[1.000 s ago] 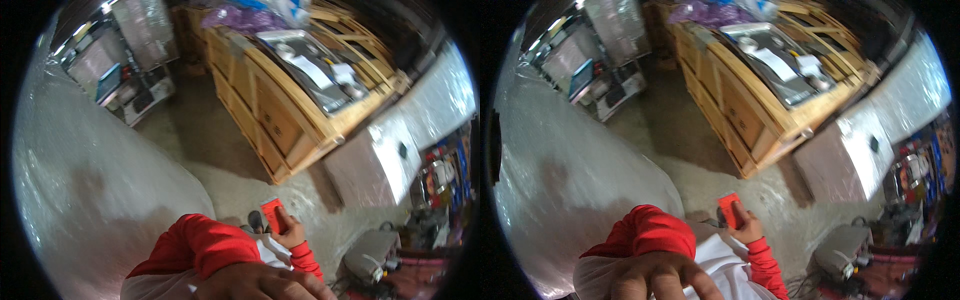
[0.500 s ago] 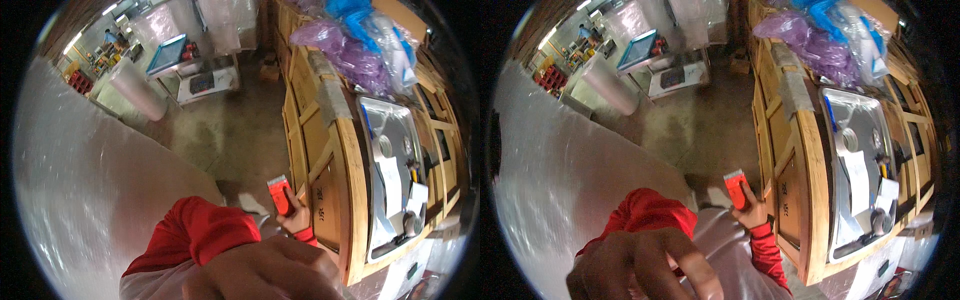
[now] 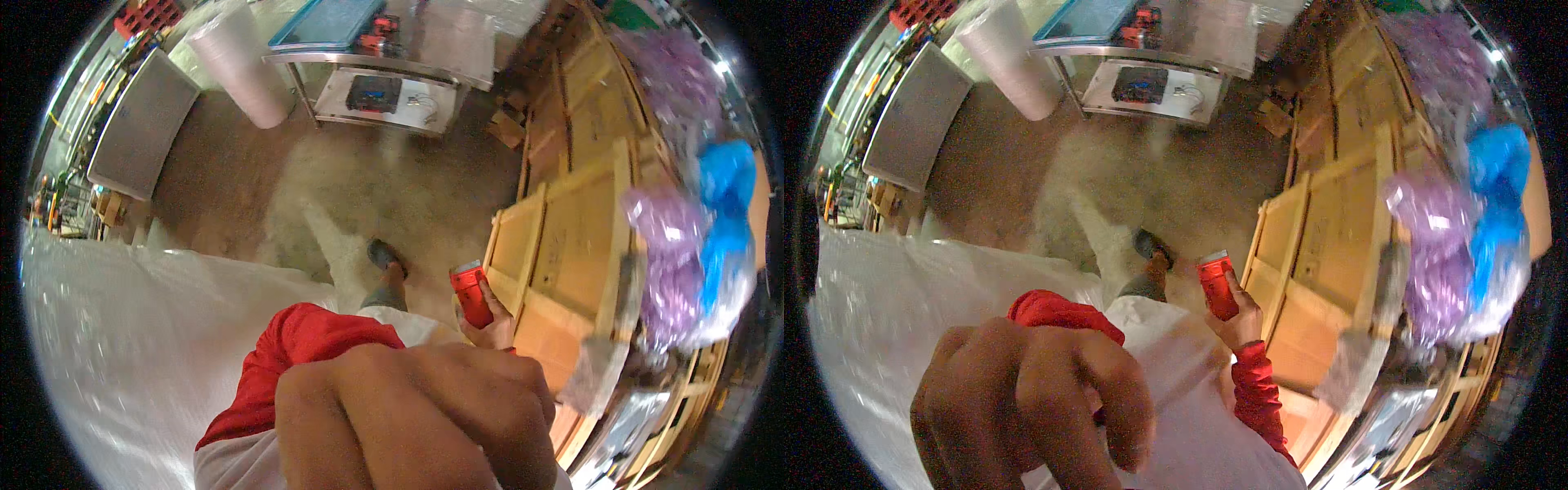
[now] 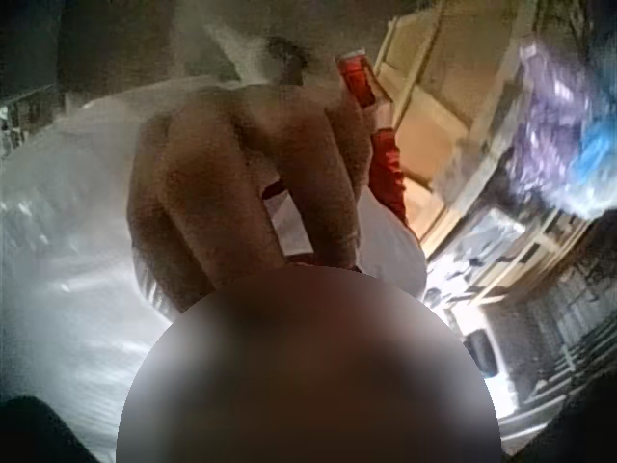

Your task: The person wraps a large object with bubble wrap and secures it with packing tape. They repeatedly pull tape from a dispenser, apply it to the bubble wrap, and smooth it down to ensure the object is fully covered.

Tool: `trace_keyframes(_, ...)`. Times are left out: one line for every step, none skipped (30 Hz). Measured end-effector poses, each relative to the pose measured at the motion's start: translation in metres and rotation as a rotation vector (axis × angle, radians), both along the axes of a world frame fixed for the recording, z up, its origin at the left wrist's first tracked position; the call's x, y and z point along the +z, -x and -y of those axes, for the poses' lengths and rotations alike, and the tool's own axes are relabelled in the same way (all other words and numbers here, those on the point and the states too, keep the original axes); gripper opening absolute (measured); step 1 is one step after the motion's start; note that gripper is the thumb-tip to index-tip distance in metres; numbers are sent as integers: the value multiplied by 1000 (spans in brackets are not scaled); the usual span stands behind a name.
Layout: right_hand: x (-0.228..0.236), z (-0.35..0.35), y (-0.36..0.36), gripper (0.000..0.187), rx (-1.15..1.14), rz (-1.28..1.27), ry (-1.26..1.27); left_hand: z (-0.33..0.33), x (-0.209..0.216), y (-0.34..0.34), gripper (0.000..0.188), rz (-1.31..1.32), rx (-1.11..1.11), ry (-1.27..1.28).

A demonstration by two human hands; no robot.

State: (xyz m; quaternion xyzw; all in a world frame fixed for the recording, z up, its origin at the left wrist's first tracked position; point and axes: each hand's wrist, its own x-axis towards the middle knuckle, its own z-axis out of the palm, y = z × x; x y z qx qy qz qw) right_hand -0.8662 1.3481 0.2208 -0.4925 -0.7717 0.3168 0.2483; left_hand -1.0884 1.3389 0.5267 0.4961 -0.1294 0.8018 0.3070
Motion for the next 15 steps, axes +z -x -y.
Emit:
trace_keyframes(-2,-27,27,89,22,-8,33,-31,-2,29,19,-34,30,-106)
trace_keyframes(0,-54,53,89,48,-15,57,-61,-5,58,18,-66,54,-215)
trace_keyframes(4,-79,80,91,93,-35,52,-86,-5,81,17,-65,113,-295)
trace_keyframes(10,-102,110,92,133,-64,47,-100,-1,106,15,-84,105,-255)
trace_keyframes(20,-125,143,93,168,-94,44,-114,3,131,14,-103,97,-216)
trace_keyframes(30,-147,172,95,205,-101,57,-107,13,158,13,-128,27,-57)
trace_keyframes(43,-170,198,95,296,19,-6,-109,20,178,12,-140,33,25)
trace_keyframes(53,-191,228,94,342,-12,-39,-108,26,199,12,-153,36,107)
trace_keyframes(60,-213,259,94,403,-47,-75,-112,29,217,12,-157,121,106)
trace_keyframes(63,-235,288,93,473,-71,-96,-113,32,234,12,-162,138,171)
trace_keyframes(64,-256,317,94,496,-139,-69,-113,34,251,14,-167,153,237)
trace_keyframes(61,-277,347,95,529,-194,-19,-116,35,267,17,-174,165,301)
trace_keyframes(56,-296,377,96,565,-247,38,-108,43,281,17,-194,182,425)
trace_keyframes(51,-319,406,96,596,-223,-1,-120,34,298,16,-198,294,359)
trace_keyframes(46,-346,435,96,621,-196,-34,-132,24,314,16,-195,411,296)
